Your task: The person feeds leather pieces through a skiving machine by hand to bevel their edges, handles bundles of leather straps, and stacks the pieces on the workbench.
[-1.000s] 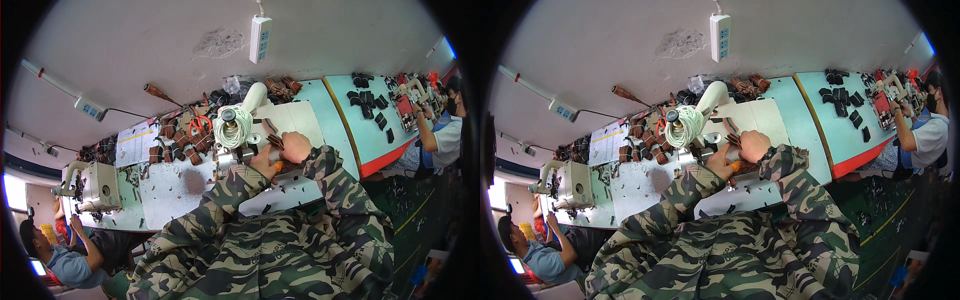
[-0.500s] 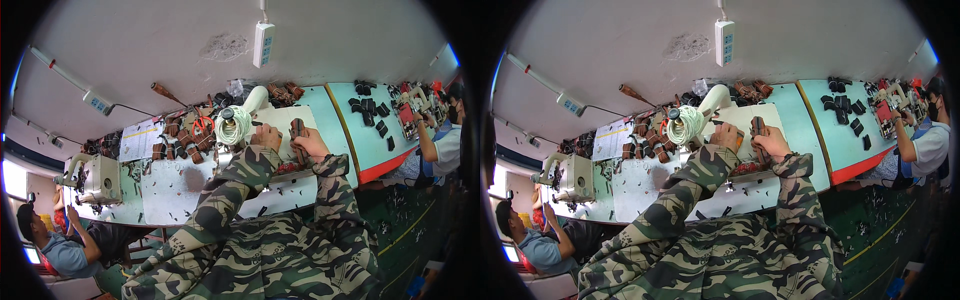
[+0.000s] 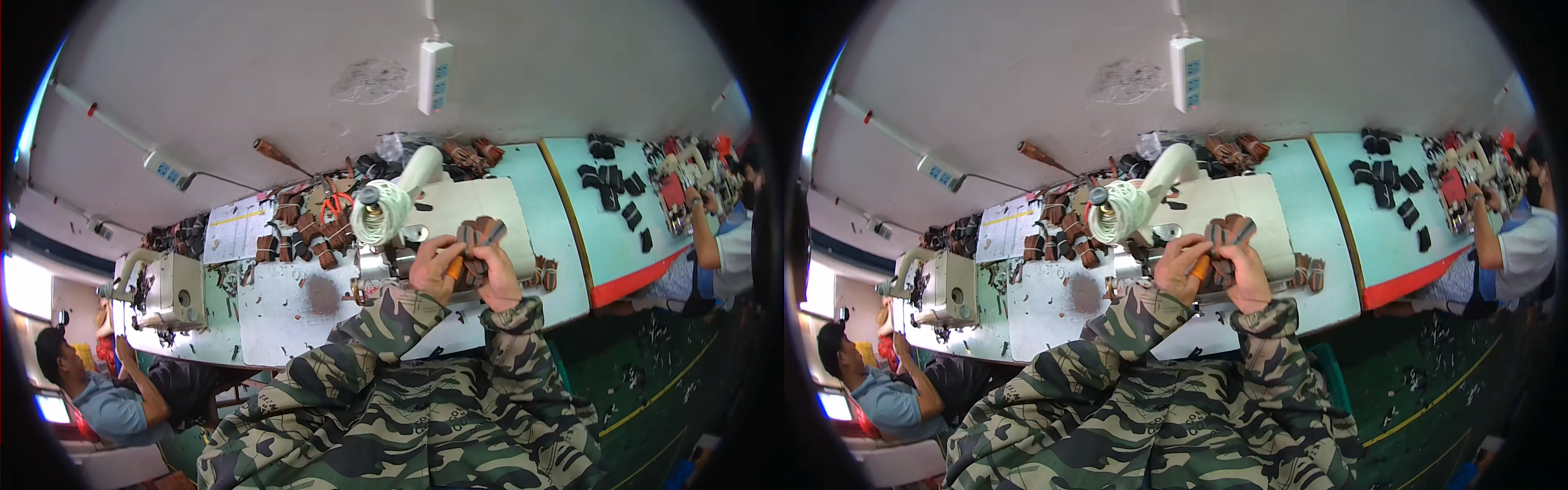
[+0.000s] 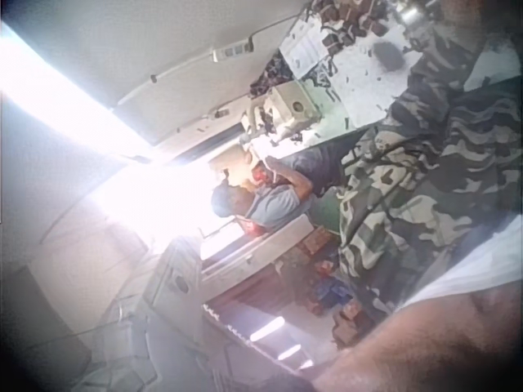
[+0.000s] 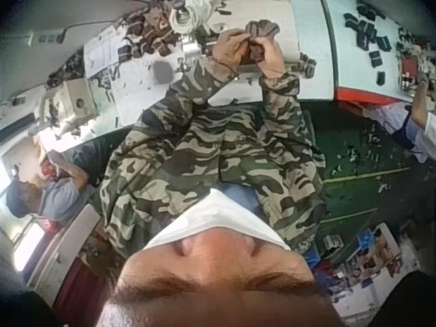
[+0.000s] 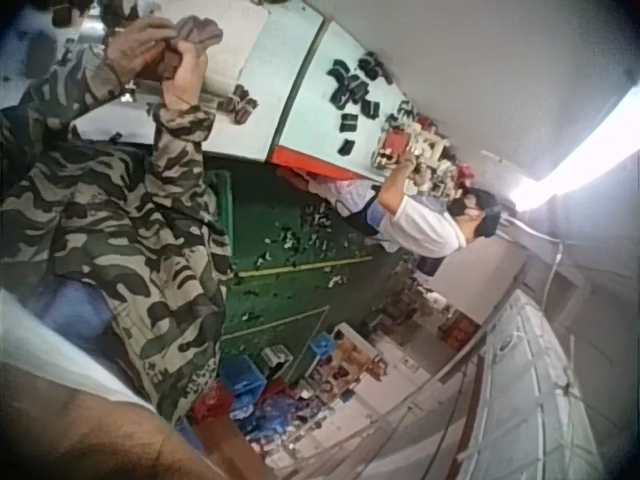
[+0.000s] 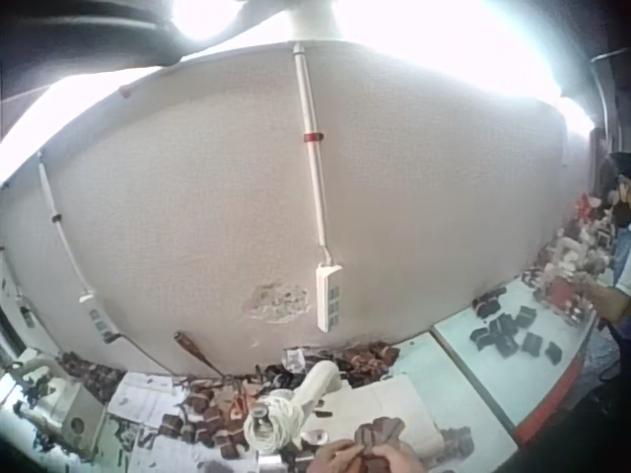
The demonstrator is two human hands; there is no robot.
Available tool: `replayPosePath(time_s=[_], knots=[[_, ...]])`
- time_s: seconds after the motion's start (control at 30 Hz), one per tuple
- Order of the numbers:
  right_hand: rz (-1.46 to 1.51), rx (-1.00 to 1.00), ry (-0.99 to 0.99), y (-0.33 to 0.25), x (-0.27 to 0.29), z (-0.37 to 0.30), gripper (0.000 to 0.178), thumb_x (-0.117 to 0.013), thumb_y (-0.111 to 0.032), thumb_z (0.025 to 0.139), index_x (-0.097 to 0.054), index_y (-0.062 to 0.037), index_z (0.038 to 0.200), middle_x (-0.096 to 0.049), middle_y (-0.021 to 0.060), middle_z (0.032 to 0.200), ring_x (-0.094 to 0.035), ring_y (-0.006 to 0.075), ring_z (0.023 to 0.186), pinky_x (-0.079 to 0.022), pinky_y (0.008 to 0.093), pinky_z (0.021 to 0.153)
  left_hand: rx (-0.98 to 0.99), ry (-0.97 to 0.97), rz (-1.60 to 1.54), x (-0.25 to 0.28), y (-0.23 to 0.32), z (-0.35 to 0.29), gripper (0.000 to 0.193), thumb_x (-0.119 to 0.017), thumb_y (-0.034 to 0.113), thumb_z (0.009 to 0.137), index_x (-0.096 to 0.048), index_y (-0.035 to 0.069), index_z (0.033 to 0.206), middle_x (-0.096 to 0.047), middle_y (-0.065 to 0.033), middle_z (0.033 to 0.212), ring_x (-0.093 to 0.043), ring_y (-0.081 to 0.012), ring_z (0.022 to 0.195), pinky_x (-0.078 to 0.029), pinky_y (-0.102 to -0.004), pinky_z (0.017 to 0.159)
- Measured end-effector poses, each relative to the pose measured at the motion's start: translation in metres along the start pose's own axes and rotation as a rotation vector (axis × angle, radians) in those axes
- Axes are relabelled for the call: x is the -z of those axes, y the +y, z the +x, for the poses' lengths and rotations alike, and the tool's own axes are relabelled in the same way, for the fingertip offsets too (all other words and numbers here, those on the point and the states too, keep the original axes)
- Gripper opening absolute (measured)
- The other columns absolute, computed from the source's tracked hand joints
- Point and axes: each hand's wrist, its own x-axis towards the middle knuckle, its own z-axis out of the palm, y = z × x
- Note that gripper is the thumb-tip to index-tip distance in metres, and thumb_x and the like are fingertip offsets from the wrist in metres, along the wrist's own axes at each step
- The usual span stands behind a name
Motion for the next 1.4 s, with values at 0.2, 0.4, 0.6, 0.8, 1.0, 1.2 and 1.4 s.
replayPosePath(time_s=[0.2,0.4,0.6,0.8,1.0,1.2,1.4], knots=[[-0.123,0.079,0.073,0.022,-0.025,-0.021,0.034,-0.059,-0.009,0.086,-0.049,-0.0022,0.118,-0.057,0.005,0.105,-0.056,0.0148,0.098,-0.046,0.0274,0.083,-0.005,-0.149,-0.013,0.028,0.0,-0.021,0.035,-0.063,-0.005,0.071,-0.065,0.006,0.104,-0.056,-0.0149,0.111,-0.055,-0.0329,0.096,-0.048,-0.0367,0.079],[-0.108,-0.119,0.016,0.049,-0.05,-0.053,0.03,-0.055,-0.008,0.088,-0.048,0.0002,0.115,-0.057,0.0067,0.1,-0.059,0.0158,0.086,-0.05,0.0305,0.074,0.173,-0.284,-0.293,0.096,0.02,-0.037,0.055,-0.073,0.018,0.076,-0.049,-0.001,0.122,-0.053,-0.0192,0.118,-0.055,-0.0332,0.106,-0.047,-0.0379,0.087],[-0.164,-0.193,0.089,0.126,-0.094,-0.086,0.034,-0.056,-0.011,0.086,-0.045,-0.0039,0.118,-0.056,0.0053,0.106,-0.057,0.0163,0.093,-0.048,0.0303,0.081,0.192,-0.303,-0.129,0.128,0.01,-0.049,0.053,-0.071,0.027,0.076,-0.053,0.002,0.119,-0.057,-0.0179,0.114,-0.06,-0.0315,0.097,-0.049,-0.0357,0.081],[-0.187,-0.579,-0.246,0.121,-0.086,-0.09,0.039,-0.063,-0.005,0.08,-0.046,0.0019,0.115,-0.056,0.0081,0.1,-0.059,0.0167,0.085,-0.048,0.0295,0.076,0.575,-0.404,-0.44,0.17,0.001,-0.093,0.027,-0.059,0.009,0.084,-0.058,0.005,0.112,-0.064,-0.0099,0.091,-0.059,-0.0116,0.087,-0.048,-0.0273,0.075],[-0.221,-0.586,-0.166,0.146,-0.084,-0.083,0.02,-0.057,0.002,0.083,-0.052,0.0025,0.103,-0.058,0.0078,0.089,-0.059,0.0164,0.075,-0.049,0.0293,0.067,0.691,-0.396,-0.767,0.158,-0.033,-0.11,0.036,-0.053,0.008,0.089,-0.049,0.003,0.125,-0.06,-0.0085,0.107,-0.055,-0.014,0.1,-0.045,-0.028,0.087],[-0.361,-0.567,-0.136,0.152,-0.1,-0.084,0.025,-0.062,-0.001,0.081,-0.051,0.0009,0.103,-0.059,0.0063,0.088,-0.059,0.0145,0.072,-0.048,0.0271,0.061,0.761,-0.343,-0.793,0.152,-0.045,-0.128,0.03,-0.05,0.009,0.09,-0.054,0.001,0.119,-0.061,-0.0104,0.108,-0.056,-0.0168,0.103,-0.044,-0.0297,0.09],[-0.406,-0.515,-0.094,0.152,-0.099,-0.087,0.024,-0.064,-0.002,0.08,-0.052,-0.0007,0.101,-0.059,0.0054,0.086,-0.058,0.0127,0.07,-0.046,0.0253,0.056,0.664,-0.42,-0.691,0.152,-0.051,-0.133,0.029,-0.047,0.011,0.092,-0.056,-0.001,0.116,-0.059,-0.0126,0.115,-0.058,-0.0195,0.101,-0.045,-0.0316,0.089]])
